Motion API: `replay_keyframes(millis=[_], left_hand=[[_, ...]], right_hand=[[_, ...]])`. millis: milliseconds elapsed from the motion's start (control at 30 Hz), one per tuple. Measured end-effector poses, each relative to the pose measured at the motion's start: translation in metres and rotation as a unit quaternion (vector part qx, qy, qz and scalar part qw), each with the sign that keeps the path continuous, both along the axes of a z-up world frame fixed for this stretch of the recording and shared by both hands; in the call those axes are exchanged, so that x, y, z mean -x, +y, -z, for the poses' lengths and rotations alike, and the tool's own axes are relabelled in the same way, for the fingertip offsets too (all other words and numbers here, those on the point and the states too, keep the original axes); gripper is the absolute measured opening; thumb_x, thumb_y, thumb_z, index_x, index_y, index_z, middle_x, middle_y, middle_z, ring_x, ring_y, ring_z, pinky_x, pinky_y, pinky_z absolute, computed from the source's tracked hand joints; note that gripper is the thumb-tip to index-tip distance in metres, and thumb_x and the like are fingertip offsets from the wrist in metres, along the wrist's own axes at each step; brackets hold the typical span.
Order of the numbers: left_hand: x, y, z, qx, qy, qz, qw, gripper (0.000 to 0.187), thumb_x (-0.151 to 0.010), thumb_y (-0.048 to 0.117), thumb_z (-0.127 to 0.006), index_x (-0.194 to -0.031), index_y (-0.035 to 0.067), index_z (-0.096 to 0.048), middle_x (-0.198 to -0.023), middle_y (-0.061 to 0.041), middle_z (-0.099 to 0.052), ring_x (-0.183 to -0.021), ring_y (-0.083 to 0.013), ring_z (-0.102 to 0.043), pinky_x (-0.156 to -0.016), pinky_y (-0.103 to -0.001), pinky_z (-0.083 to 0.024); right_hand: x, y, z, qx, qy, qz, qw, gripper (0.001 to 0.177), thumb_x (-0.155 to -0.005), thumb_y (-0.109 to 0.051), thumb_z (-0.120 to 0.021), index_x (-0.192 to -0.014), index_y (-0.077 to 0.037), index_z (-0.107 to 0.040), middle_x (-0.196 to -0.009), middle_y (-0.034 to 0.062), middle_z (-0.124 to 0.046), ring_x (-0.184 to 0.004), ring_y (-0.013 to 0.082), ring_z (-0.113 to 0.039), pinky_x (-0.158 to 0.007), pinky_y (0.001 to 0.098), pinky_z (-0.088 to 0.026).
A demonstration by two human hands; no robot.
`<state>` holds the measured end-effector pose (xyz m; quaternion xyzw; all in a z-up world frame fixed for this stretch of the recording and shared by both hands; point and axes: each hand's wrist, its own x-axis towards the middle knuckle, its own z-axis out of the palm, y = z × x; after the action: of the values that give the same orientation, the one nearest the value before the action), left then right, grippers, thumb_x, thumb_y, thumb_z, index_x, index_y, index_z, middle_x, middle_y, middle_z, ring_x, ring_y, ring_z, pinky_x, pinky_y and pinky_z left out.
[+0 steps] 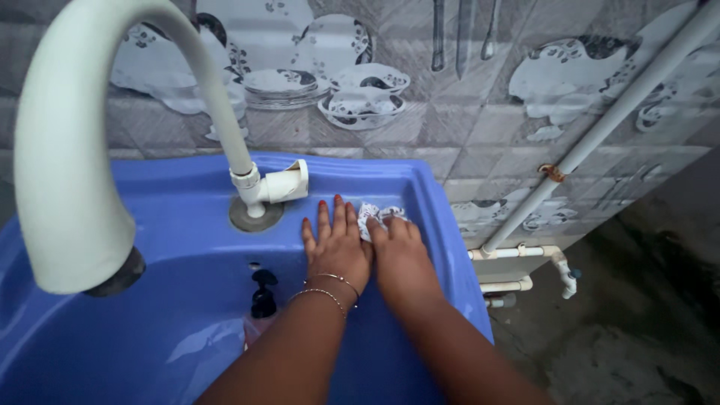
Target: The person wipes the rim and faucet of a blue sink with a white cloth, then cleans the surface of a soap dispenser and a wall-mounted organizer.
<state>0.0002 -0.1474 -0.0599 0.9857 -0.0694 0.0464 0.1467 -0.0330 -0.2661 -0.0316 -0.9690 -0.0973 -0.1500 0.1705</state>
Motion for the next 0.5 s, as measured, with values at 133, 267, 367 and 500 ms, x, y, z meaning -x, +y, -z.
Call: replay_keyframes(millis=[133,267,367,500], left_hand=[[0.0,-0.001,0.002,0.003,0.001,-0.001,1.0,0.072,-0.097,0.041,-0.041,-0.159,0.01,-0.022,-0.169,-0.009,-0.009,-0.156,-0.0329,-0.002,-0.121,-0.058,0.003],[-0.004,-0.001,0.002,0.003,-0.007,-0.003,1.0,0.071,-0.097,0.041,-0.04,-0.159,0.011,-0.022,-0.17,-0.009,-0.009,-0.156,-0.0329,-0.002,-0.121,-0.059,0.003],[-0.001,-0.004,0.001,-0.001,0.011,-0.003,1.0,0.072,-0.096,0.041,-0.04,-0.159,0.012,-0.022,-0.17,-0.008,-0.008,-0.156,-0.0322,-0.002,-0.121,-0.059,0.003],[-0.002,-0.001,0.001,-0.016,0.012,0.003,1.0,0.074,-0.095,0.04,-0.041,-0.16,0.011,-0.023,-0.17,-0.008,-0.008,-0.156,-0.0328,-0.002,-0.12,-0.059,0.002]], right_hand=[[-0.008,0.001,-0.006,0.03,0.038,0.006,0.999,0.043,-0.092,-0.02,-0.063,-0.134,-0.008,-0.061,-0.131,0.0212,-0.056,-0.128,0.0399,-0.049,-0.111,0.0457,-0.043],[-0.017,0.004,-0.005,0.003,-0.005,0.006,1.0,0.045,-0.085,-0.02,-0.066,-0.129,-0.007,-0.063,-0.131,0.0227,-0.055,-0.13,0.0419,-0.046,-0.105,0.0485,-0.042],[0.0,-0.002,0.001,-0.005,-0.014,-0.002,1.0,0.044,-0.09,-0.018,-0.064,-0.133,-0.007,-0.063,-0.132,0.0216,-0.057,-0.128,0.0412,-0.049,-0.105,0.049,-0.044],[-0.005,0.003,-0.005,0.002,0.019,0.023,1.0,0.043,-0.09,-0.019,-0.064,-0.131,-0.008,-0.063,-0.13,0.0209,-0.056,-0.129,0.0397,-0.049,-0.107,0.0473,-0.044]])
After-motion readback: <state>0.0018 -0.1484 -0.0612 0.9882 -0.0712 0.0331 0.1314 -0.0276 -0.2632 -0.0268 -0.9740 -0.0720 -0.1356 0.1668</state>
